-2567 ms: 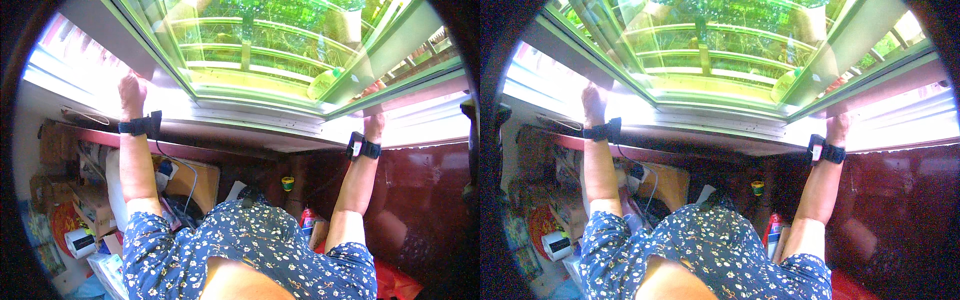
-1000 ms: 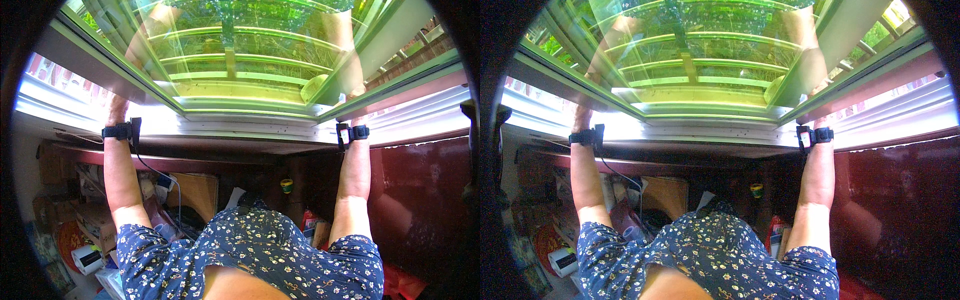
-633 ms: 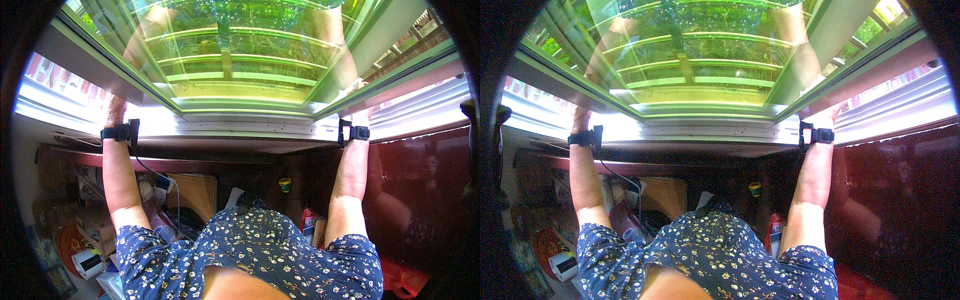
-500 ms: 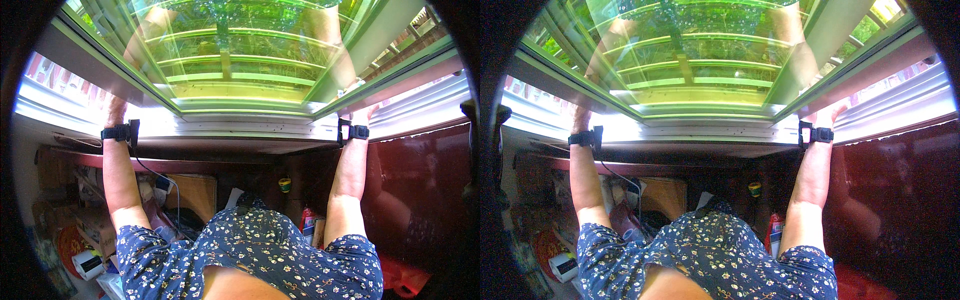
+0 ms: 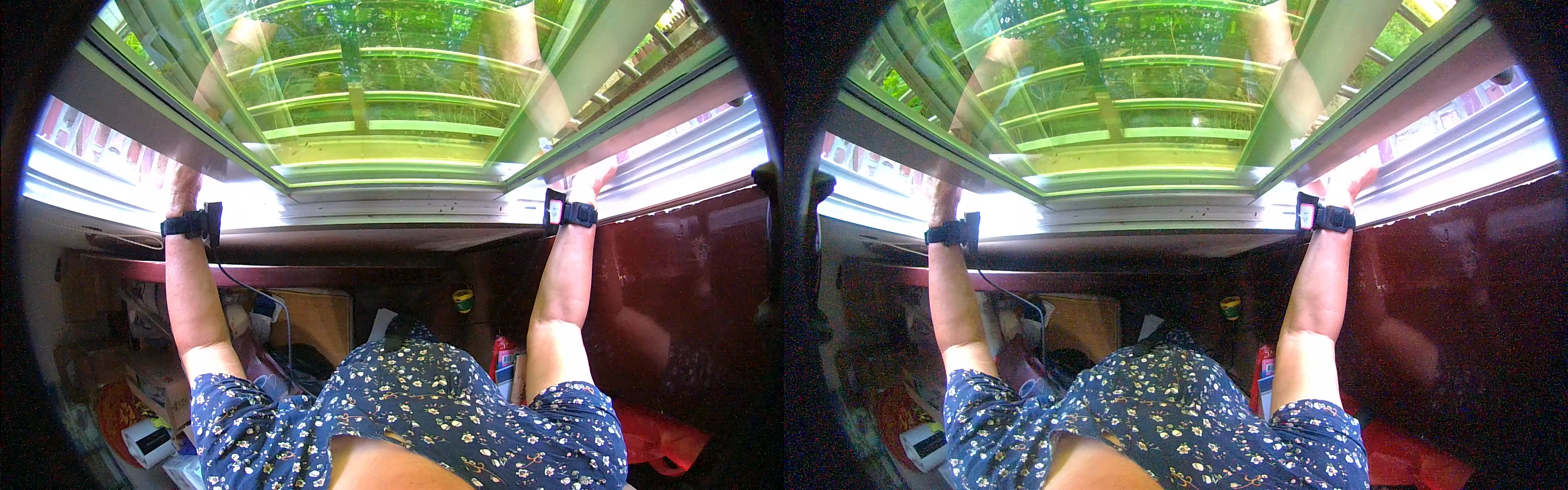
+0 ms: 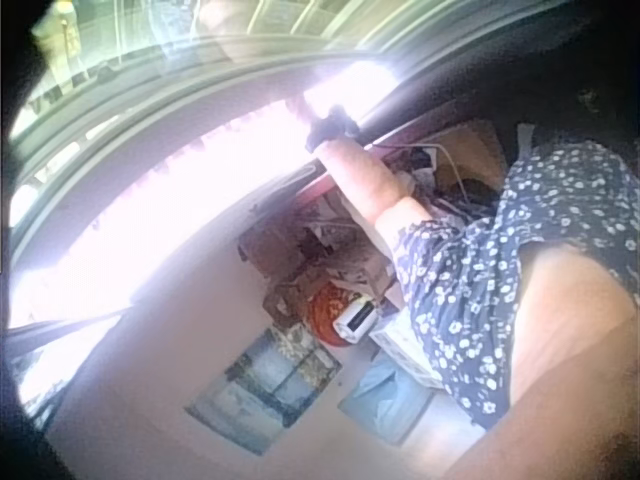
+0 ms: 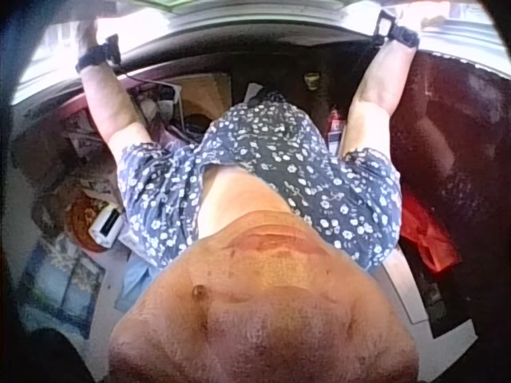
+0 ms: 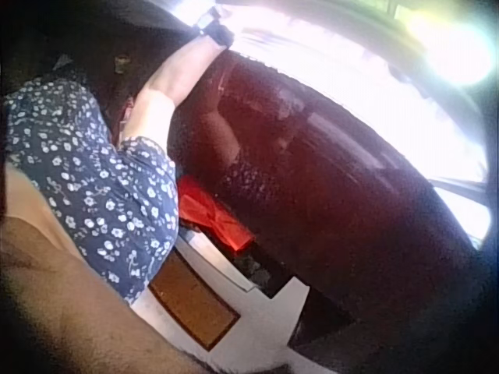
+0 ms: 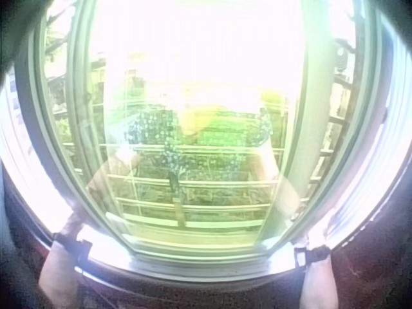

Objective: The person removes a red pouch from a black plastic bag and places it inside the bag. They then lift a window pane, align it into the window frame, and secure it by pulling the blind cord.

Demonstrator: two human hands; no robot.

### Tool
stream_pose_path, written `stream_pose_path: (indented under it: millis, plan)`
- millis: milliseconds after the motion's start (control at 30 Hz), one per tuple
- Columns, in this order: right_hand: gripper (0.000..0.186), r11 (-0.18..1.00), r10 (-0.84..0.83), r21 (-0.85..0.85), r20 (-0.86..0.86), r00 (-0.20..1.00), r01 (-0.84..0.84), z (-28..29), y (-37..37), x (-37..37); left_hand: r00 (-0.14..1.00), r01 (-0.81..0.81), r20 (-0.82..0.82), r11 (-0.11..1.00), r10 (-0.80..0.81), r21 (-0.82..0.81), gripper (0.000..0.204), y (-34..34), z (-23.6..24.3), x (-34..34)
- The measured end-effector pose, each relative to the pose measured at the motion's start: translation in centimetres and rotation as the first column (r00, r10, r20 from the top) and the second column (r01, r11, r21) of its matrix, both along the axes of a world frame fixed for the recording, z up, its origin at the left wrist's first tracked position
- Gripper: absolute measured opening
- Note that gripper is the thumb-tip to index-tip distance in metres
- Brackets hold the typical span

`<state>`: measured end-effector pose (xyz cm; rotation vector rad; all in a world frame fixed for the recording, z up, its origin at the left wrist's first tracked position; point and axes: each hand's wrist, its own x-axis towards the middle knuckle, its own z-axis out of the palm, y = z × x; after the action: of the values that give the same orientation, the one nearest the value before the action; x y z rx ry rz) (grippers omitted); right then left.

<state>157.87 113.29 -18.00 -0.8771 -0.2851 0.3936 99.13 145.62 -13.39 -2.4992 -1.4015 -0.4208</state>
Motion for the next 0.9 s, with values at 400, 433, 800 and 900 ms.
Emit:
stream_pose_path:
  millis: [400,433,800,900]
  plan:
    - [0.065,0.908,0.419,-0.091,0.197,0.887,-0.409,-2.2,-1.8,-3.0,1.0,0.015,0.002,1.0,-0.015,-0.018,0.039,-1.2,-0.4,0.0]
    - [0.064,0.907,0.42,-0.093,0.174,0.891,-0.41,-2.5,-1.5,-2.8,1.0,0.019,-0.003,1.0,-0.019,-0.009,0.039,-1.3,-0.3,-0.1]
    - [0.025,0.78,0.362,-0.339,0.93,0.063,0.525,-0.4,0.5,-5.9,0.999,0.03,0.034,1.0,-0.03,-0.002,0.04,-1.9,-0.1,-2.5]
    - [0.025,0.759,0.406,-0.202,0.89,-0.207,0.619,1.8,1.0,-7.6,0.998,0.035,0.043,0.999,-0.035,0.001,0.041,-1.9,0.1,-3.2]
